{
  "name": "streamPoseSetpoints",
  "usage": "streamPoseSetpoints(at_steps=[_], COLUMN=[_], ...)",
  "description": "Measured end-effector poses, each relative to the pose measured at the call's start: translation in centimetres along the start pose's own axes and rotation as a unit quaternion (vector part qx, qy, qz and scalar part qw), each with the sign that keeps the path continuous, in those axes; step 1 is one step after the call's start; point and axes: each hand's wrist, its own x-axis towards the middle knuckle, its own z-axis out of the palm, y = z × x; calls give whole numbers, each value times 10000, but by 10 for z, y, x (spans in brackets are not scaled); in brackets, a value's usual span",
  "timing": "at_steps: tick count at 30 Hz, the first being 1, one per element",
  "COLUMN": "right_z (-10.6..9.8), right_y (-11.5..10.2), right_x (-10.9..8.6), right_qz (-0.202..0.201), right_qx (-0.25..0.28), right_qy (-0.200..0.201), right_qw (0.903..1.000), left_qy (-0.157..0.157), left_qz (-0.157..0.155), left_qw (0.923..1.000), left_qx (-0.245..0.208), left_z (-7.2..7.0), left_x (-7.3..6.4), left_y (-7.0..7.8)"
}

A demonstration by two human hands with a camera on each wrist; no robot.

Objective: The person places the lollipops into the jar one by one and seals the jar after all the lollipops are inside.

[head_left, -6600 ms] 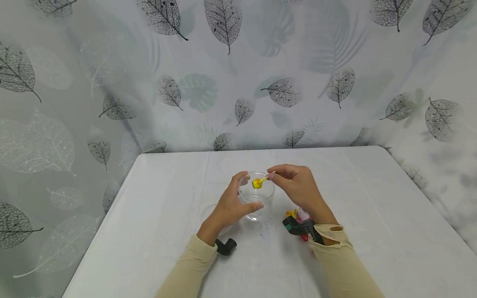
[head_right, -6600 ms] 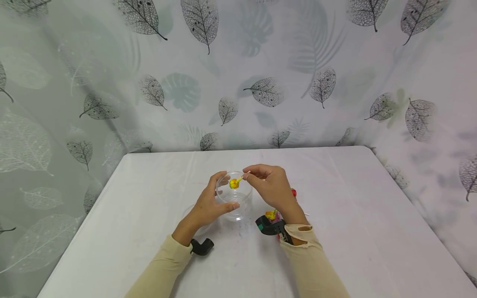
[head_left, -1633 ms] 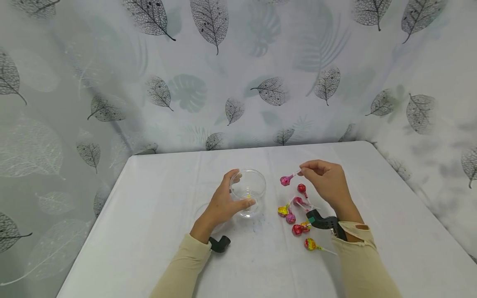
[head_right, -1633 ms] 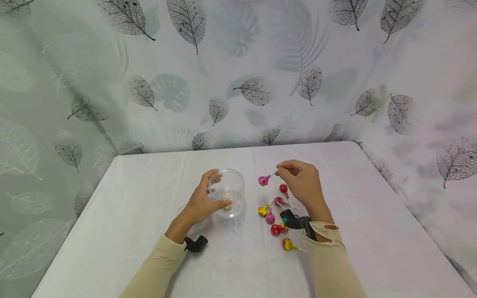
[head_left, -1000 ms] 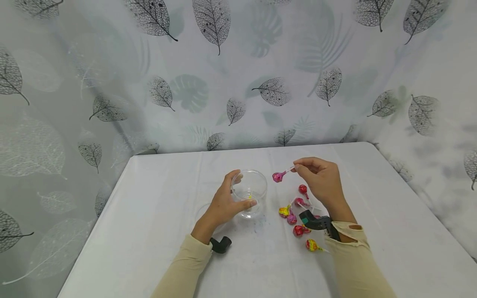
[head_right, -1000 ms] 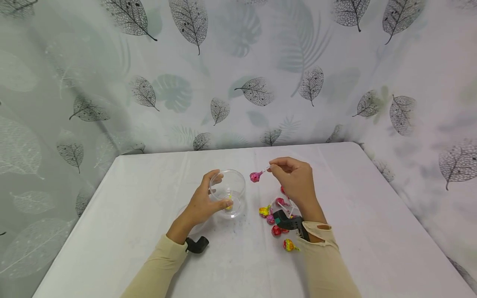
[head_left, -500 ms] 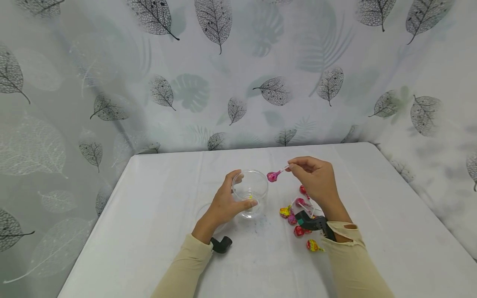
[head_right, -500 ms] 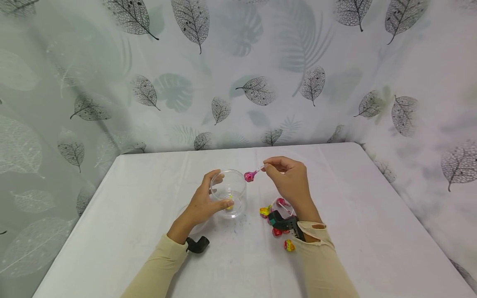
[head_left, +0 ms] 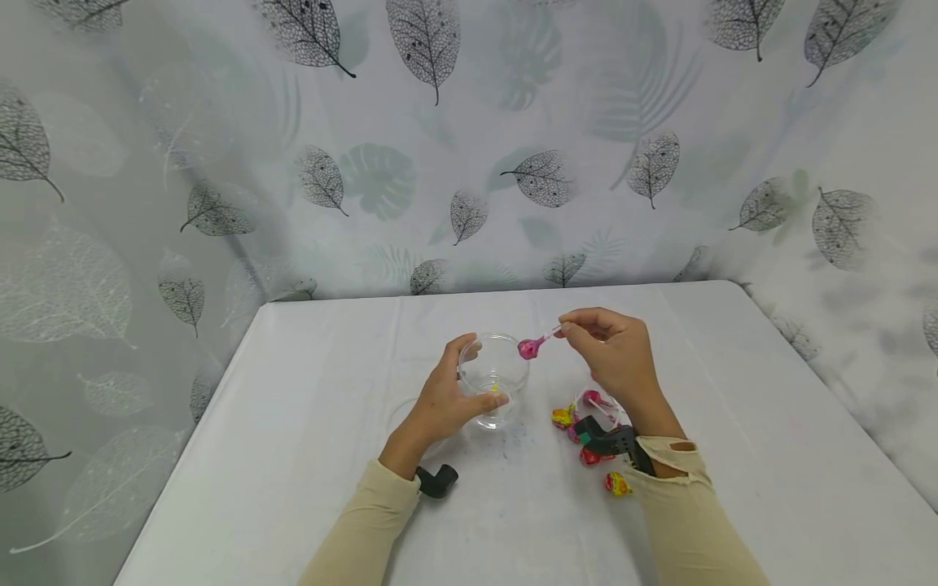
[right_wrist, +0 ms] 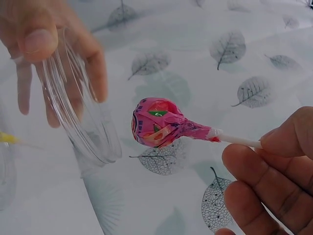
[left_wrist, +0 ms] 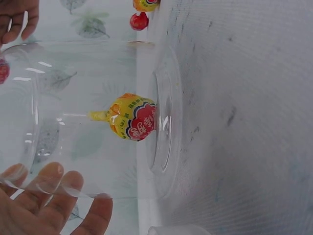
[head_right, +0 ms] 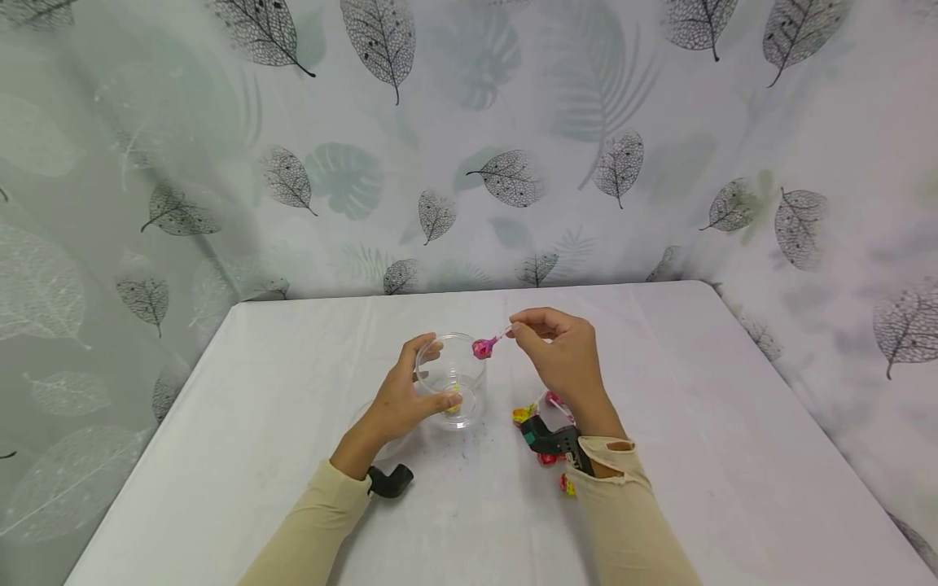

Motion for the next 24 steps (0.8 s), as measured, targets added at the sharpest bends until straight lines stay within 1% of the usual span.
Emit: streamPoseSetpoints(at_steps=[1,4,7,9,17,24], right_z=[1,4,7,8,12,16], right_y=[0,11,23,27,28,26], right_x=[0,3,6,6,6,6], right_qz=[-23,-111,-93,-90,-32,-57], right_qx=[-2,-87,-73,-39,149,147], right_qy=[-2,12,30,27,-40,-122], right_qw=[10000,9999,9999,9999,9999,9998], left_qy=[2,17,27,27,1,-30], left_qz=[-7,-36,-32,-48,-47,-52], left_qw=[10000,10000,10000,10000,10000,10000], left_qx=[-12,-11,0,9,-68,-58], left_z=[0,1,1,1,0,1], left_x=[0,1,1,1,1,0], left_y=[0,-1,-1,-1,0,-1])
